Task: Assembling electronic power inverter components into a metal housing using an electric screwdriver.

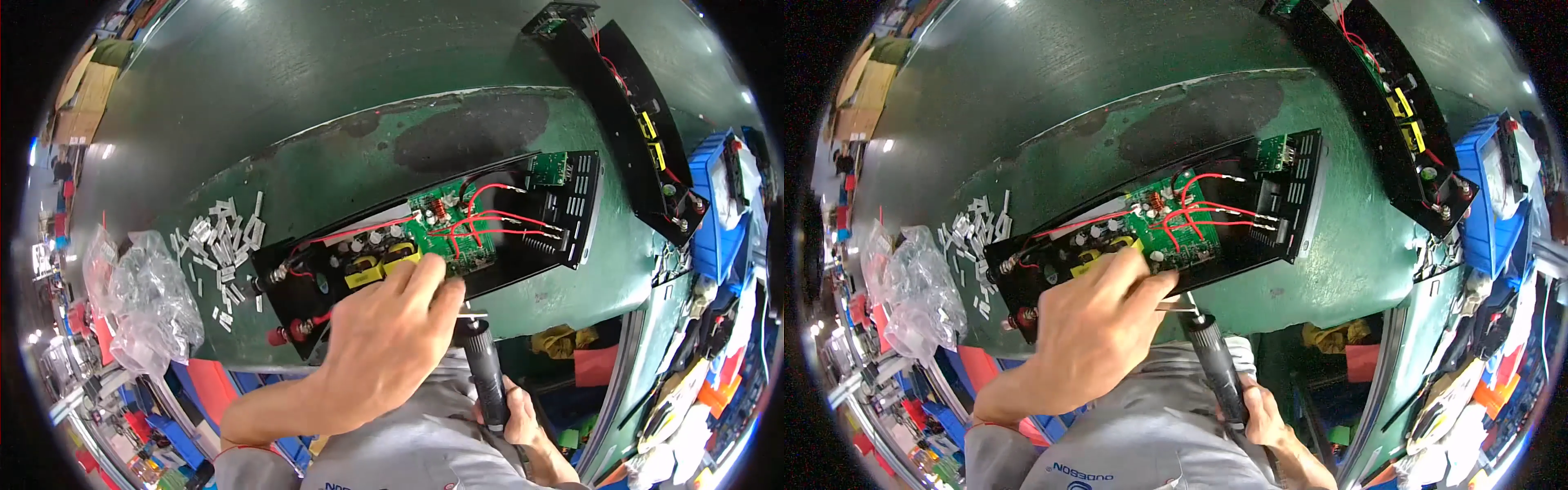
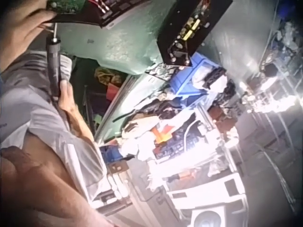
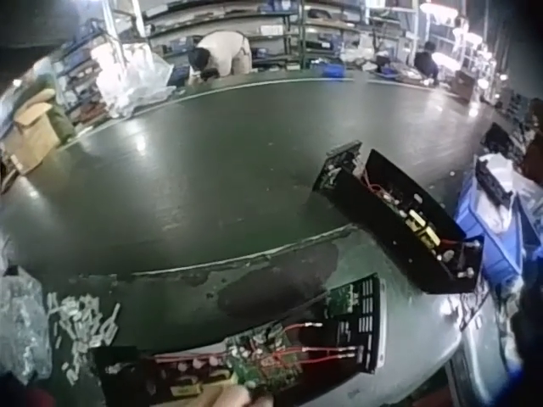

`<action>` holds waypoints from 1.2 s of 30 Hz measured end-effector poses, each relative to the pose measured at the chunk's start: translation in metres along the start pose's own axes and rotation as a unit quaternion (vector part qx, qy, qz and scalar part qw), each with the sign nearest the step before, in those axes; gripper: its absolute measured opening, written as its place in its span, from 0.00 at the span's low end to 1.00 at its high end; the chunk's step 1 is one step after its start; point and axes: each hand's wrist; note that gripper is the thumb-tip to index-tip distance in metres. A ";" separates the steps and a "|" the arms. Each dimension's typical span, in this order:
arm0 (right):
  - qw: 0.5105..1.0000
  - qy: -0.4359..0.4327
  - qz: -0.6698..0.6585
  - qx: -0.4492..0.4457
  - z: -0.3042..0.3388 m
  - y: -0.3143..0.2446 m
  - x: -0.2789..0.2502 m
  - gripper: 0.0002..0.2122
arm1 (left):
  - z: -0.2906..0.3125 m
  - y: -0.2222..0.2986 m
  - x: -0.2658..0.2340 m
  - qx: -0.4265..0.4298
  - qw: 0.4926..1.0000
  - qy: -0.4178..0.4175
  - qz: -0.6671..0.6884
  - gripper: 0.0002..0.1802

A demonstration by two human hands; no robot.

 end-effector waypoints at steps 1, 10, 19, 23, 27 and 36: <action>0.999 0.001 0.034 0.007 0.004 0.006 -0.009 0.43 | 0.002 0.001 -0.012 -0.011 1.000 0.012 0.020 0.14; 0.943 0.292 0.042 -0.156 0.002 -0.022 -0.024 0.37 | 0.036 -0.061 -0.054 -0.195 0.933 0.303 0.005 0.06; 0.911 0.382 0.104 -0.115 0.001 -0.089 -0.017 0.28 | 0.048 -0.083 -0.045 -0.198 0.922 0.329 0.041 0.06; 0.876 0.425 0.203 -0.105 -0.004 -0.100 -0.017 0.31 | 0.038 -0.087 -0.049 -0.176 0.927 0.326 0.062 0.08; 0.842 0.415 0.315 -0.141 -0.009 -0.104 -0.018 0.33 | 0.022 -0.087 -0.063 -0.136 0.941 0.301 0.072 0.07; 0.749 0.450 0.407 -0.269 -0.044 -0.131 -0.030 0.28 | -0.004 -0.059 -0.079 -0.113 0.968 0.166 0.152 0.15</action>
Point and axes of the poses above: each hand's wrist, its own z-axis away from the middle knuckle, its own x-axis out of the palm, y = z × x, and after that the axes turned 7 degrees about y, right-handed
